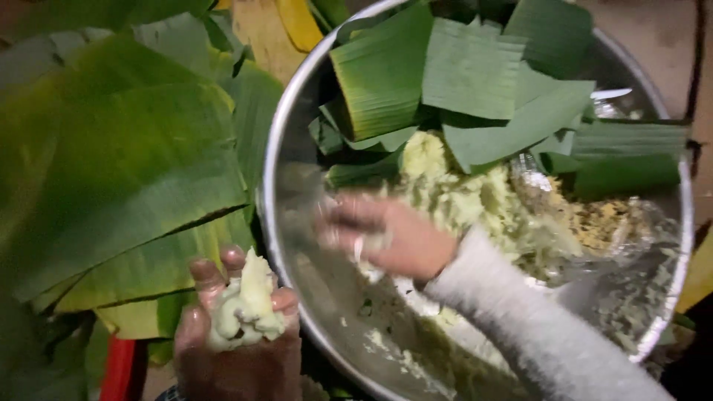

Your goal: Portioning dough from a large bowl and placing it onto banana leaves for wrapping.

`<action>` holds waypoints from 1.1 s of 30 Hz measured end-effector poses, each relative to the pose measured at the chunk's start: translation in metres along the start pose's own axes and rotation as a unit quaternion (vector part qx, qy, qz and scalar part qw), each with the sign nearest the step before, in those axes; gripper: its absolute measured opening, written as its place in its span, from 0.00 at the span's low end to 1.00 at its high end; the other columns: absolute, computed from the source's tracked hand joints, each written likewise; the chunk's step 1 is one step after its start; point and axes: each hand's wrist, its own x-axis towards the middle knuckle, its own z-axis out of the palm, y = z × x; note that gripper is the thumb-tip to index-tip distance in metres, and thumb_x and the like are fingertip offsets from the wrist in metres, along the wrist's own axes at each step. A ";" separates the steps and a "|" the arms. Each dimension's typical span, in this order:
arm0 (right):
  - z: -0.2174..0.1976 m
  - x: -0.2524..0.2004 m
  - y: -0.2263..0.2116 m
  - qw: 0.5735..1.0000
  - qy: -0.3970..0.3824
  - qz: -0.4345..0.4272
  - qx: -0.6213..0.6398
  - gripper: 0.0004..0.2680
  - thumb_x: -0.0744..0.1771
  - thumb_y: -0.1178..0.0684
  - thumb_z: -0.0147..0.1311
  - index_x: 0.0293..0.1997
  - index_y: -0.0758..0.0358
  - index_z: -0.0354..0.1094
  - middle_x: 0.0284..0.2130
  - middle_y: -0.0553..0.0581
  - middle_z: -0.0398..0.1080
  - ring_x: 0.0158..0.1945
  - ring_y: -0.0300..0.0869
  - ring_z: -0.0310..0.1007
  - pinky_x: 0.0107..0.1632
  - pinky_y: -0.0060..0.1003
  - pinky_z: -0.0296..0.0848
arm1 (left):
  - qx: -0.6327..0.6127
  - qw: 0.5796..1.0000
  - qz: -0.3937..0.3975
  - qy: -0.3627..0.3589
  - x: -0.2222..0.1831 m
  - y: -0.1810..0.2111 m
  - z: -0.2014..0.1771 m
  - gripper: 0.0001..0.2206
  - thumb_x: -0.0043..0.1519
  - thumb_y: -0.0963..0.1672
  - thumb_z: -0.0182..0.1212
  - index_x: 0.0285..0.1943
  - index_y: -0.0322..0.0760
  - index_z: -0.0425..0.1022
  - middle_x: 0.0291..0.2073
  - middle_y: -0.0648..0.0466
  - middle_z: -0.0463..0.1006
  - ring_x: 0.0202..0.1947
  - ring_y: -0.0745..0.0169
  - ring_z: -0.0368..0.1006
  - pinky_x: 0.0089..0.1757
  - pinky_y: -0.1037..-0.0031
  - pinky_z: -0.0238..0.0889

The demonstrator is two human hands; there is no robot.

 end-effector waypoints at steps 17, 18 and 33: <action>0.090 -0.251 0.111 0.868 0.066 0.277 -0.406 0.01 0.66 0.51 0.58 0.39 0.45 0.73 0.26 0.45 0.76 0.23 0.36 0.76 0.37 0.33 0.81 | 0.188 0.929 -0.157 0.279 -0.004 -0.086 0.008 0.31 0.53 0.38 0.50 0.71 0.42 0.57 0.63 0.45 0.68 0.60 0.44 0.65 0.48 0.58 0.64; 0.078 -0.251 0.096 0.869 0.065 0.277 -0.405 0.01 0.66 0.51 0.58 0.39 0.45 0.73 0.26 0.45 0.76 0.23 0.36 0.76 0.37 0.33 0.81 | 0.189 0.928 -0.156 0.280 -0.009 -0.090 0.005 0.31 0.53 0.38 0.50 0.71 0.42 0.57 0.63 0.45 0.68 0.60 0.44 0.65 0.48 0.58 0.64; 0.064 -0.152 0.032 0.943 0.230 0.007 -0.243 0.26 0.63 0.55 0.54 0.69 0.67 0.50 0.61 0.64 0.66 0.62 0.53 0.67 0.65 0.47 0.64 | 0.124 0.902 -0.357 0.210 -0.031 -0.141 0.001 0.31 0.55 0.46 0.41 0.72 0.39 0.65 0.68 0.37 0.68 0.71 0.27 0.61 0.62 0.32 0.58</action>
